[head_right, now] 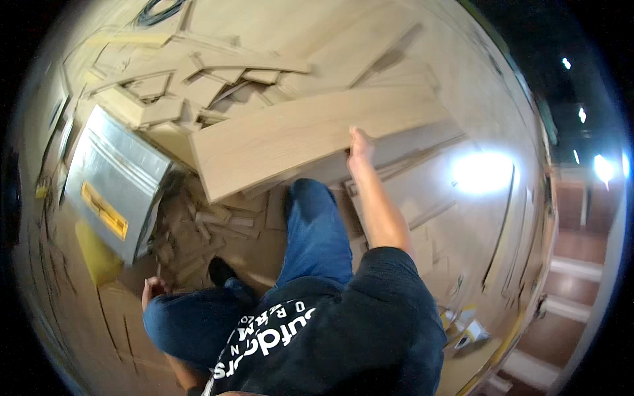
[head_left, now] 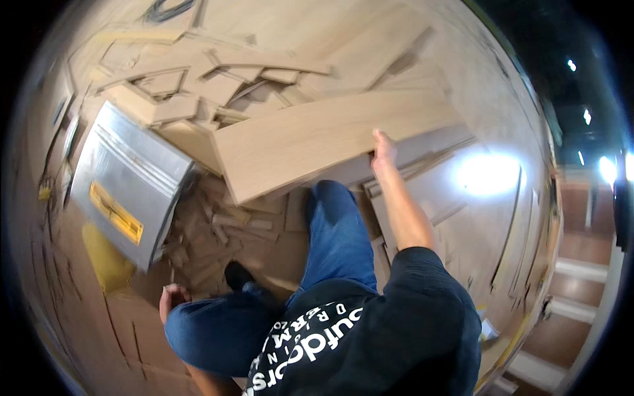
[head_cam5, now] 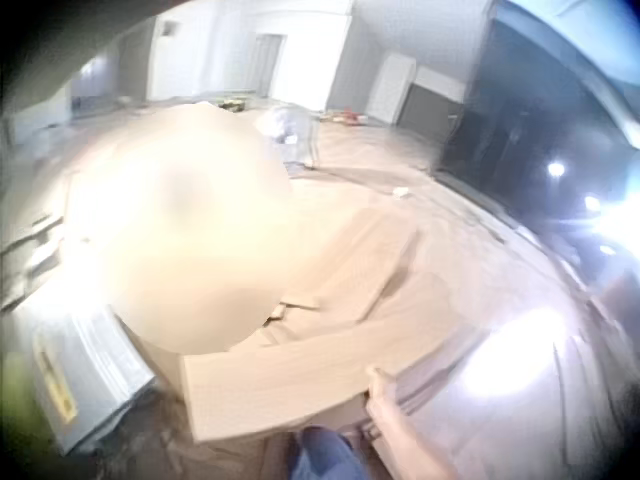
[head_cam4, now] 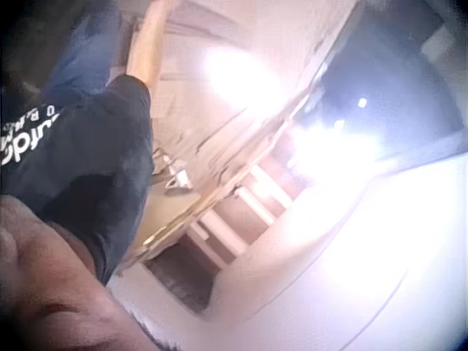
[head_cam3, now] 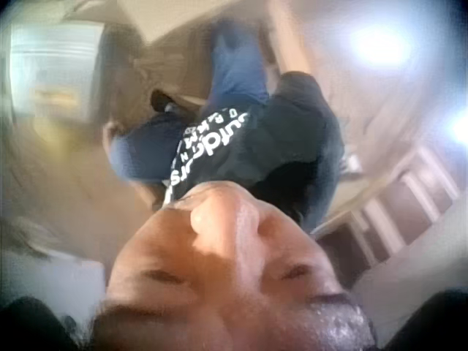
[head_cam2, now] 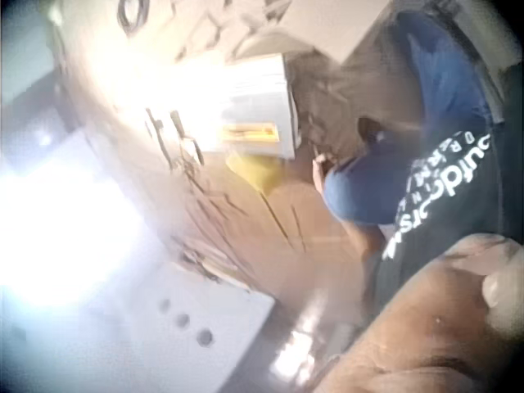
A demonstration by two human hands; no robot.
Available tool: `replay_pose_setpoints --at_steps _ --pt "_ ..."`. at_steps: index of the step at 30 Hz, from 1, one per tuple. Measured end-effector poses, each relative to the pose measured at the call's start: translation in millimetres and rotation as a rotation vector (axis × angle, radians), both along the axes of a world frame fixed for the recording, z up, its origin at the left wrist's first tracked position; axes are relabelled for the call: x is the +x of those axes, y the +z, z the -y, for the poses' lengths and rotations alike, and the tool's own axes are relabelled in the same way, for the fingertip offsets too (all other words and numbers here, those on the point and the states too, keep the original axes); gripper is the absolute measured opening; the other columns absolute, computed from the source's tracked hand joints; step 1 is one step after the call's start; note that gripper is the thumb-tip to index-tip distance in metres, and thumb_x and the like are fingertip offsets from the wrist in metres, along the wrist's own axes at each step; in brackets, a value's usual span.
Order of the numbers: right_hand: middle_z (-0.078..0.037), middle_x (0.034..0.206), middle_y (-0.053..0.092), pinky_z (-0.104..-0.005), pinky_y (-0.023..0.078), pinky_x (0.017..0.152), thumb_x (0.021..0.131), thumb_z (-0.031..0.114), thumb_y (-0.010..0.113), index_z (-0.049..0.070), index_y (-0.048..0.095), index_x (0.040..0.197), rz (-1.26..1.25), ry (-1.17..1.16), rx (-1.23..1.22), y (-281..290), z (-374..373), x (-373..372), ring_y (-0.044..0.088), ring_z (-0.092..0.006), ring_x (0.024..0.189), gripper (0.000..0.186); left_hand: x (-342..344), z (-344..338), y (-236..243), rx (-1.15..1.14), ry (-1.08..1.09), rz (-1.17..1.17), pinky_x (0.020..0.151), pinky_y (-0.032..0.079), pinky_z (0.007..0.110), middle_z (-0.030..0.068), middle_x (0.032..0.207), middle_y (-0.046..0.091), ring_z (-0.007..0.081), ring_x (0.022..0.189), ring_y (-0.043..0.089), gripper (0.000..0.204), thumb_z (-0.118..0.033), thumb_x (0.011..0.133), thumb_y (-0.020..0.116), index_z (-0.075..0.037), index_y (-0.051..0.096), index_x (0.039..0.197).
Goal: The person uses a table saw to cut laminate flooring planks and then gathers the cut pieces and offcuts into a stack.
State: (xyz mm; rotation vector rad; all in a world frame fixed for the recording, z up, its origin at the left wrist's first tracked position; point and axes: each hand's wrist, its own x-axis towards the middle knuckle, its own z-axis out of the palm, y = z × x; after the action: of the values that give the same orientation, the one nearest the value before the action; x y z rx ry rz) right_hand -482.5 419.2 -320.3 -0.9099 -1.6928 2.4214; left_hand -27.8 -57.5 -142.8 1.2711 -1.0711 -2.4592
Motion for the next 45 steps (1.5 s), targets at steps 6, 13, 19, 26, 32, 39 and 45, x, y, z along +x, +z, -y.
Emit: replay_pose_setpoints --at_steps 6,13,19,26,32,39,45 --pt "-0.008 0.106 0.063 -0.0399 0.052 0.082 0.085 0.022 0.069 0.003 0.058 0.114 0.1 0.211 -0.083 -32.4 -24.4 -13.1 0.061 -0.0247 0.097 0.036 122.2 0.2 -90.9 0.093 0.382 -0.062 0.058 0.049 0.022 0.0028 0.09 0.064 0.0103 0.071 0.06 0.023 -0.024 0.095 0.057 -0.005 0.062 0.107" --pt "-0.005 0.087 0.061 -0.0259 0.047 0.055 0.086 0.054 0.062 0.012 0.055 0.109 0.523 0.592 0.345 -63.0 -26.3 -46.6 0.058 -0.0155 0.068 0.048 215.0 20.1 -141.8 -0.502 0.392 0.781 0.082 0.046 0.03 0.0086 0.109 0.06 0.0171 0.094 0.056 0.051 -0.028 0.089 0.063 0.002 0.049 0.129" --pt "-0.009 0.063 0.053 -0.0266 0.033 0.036 0.093 0.06 0.041 0.002 0.053 0.098 0.68 0.668 0.951 -47.5 -48.6 -47.3 0.044 -0.017 0.045 0.06 159.0 72.6 -146.0 -0.677 0.105 0.984 0.097 0.042 0.037 0.0233 0.13 0.053 0.0296 0.119 0.052 0.072 -0.04 0.084 0.067 0.004 0.041 0.135" --pt "-0.007 0.054 0.049 -0.0285 0.033 0.033 0.094 0.056 0.044 0.005 0.048 0.077 0.34 0.835 1.04 -32.1 -11.3 -21.5 0.045 -0.0184 0.039 0.054 117.1 71.5 -114.7 -0.785 0.262 0.493 0.079 0.046 0.033 0.0125 0.094 0.064 0.0189 0.089 0.057 0.043 -0.03 0.089 0.061 0.003 0.059 0.116" --pt "-0.006 0.077 0.064 -0.0264 0.048 0.064 0.094 0.027 0.058 0.006 0.062 0.09 -0.137 0.729 0.568 28.4 52.1 97.2 0.059 -0.0137 0.07 0.022 83.7 61.9 -125.8 -0.829 0.088 0.452 0.091 0.046 0.033 0.0144 0.121 0.061 0.0236 0.105 0.06 0.044 -0.022 0.096 0.051 0.003 0.047 0.132" --pt "-0.016 0.112 0.061 -0.0349 0.048 0.083 0.083 0.039 0.068 0.003 0.058 0.113 -0.558 1.37 0.414 150.5 231.7 245.7 0.062 -0.0263 0.09 0.049 120.4 53.0 33.0 -1.18 0.604 0.487 0.089 0.048 0.039 0.0261 0.102 0.061 0.0319 0.096 0.059 0.053 -0.042 0.091 0.057 0.009 0.059 0.107" --pt "-0.015 0.108 0.063 -0.033 0.05 0.075 0.081 0.025 0.074 -0.002 0.055 0.115 -0.778 1.373 -0.316 252.1 286.9 269.8 0.061 -0.0177 0.085 0.048 -13.1 72.5 116.8 -1.694 -0.151 0.04 0.095 0.044 0.04 0.0213 0.126 0.051 0.031 0.107 0.054 0.048 -0.032 0.1 0.044 0.006 0.044 0.13"
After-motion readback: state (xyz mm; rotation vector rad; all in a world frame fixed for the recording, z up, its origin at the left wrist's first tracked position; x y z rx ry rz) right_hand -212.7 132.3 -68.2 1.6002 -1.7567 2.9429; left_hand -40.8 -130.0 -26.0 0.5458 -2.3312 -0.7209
